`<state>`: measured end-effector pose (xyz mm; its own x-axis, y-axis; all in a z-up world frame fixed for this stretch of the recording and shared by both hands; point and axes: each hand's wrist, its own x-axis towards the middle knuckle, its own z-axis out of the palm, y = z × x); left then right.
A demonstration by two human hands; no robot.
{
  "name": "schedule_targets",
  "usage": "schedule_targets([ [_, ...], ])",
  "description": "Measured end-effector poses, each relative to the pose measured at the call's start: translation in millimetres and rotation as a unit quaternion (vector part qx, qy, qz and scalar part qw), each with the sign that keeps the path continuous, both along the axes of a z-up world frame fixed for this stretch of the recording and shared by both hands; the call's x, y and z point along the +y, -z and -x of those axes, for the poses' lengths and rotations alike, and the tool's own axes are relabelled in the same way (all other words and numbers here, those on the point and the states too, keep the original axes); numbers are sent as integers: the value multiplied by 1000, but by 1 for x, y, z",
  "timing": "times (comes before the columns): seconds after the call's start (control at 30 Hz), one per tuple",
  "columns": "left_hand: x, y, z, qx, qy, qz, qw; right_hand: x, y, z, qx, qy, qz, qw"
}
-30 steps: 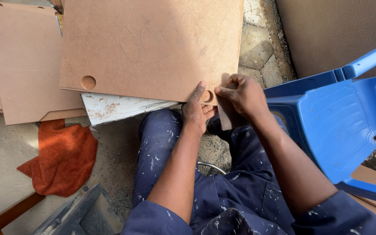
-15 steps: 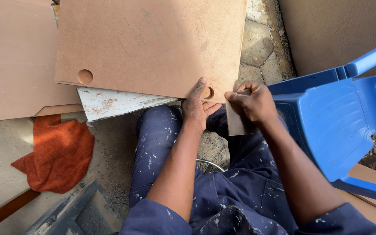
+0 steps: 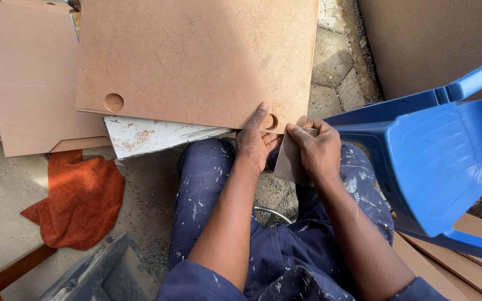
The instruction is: The person sits on the floor and sands a rectangular wooden board using a sanding block. They hold the board steady with their left hand while moving the sanding block with their right hand along the edges and around the circular cutouts.
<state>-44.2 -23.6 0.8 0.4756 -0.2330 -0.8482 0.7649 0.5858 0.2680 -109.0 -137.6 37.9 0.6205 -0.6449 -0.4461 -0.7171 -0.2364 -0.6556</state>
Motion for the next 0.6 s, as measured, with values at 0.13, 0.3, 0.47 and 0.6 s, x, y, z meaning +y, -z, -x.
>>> schedule_targets([
  [0.13, -5, 17, 4, -15, -3, -10, 1000, 8, -8, 0, 3, -21, -15, 1000],
  [0.3, -7, 27, 3, -20, -13, -11, 1000, 11, 11, 3, 1, -8, -19, 1000],
  [0.47, -3, 19, 3, -28, 7, -2, 1000, 11, -11, -4, 11, 17, -5, 1000],
  [0.6, -3, 22, 3, -32, 19, -18, 999, 13, -23, -10, 31, -20, 8, 999],
])
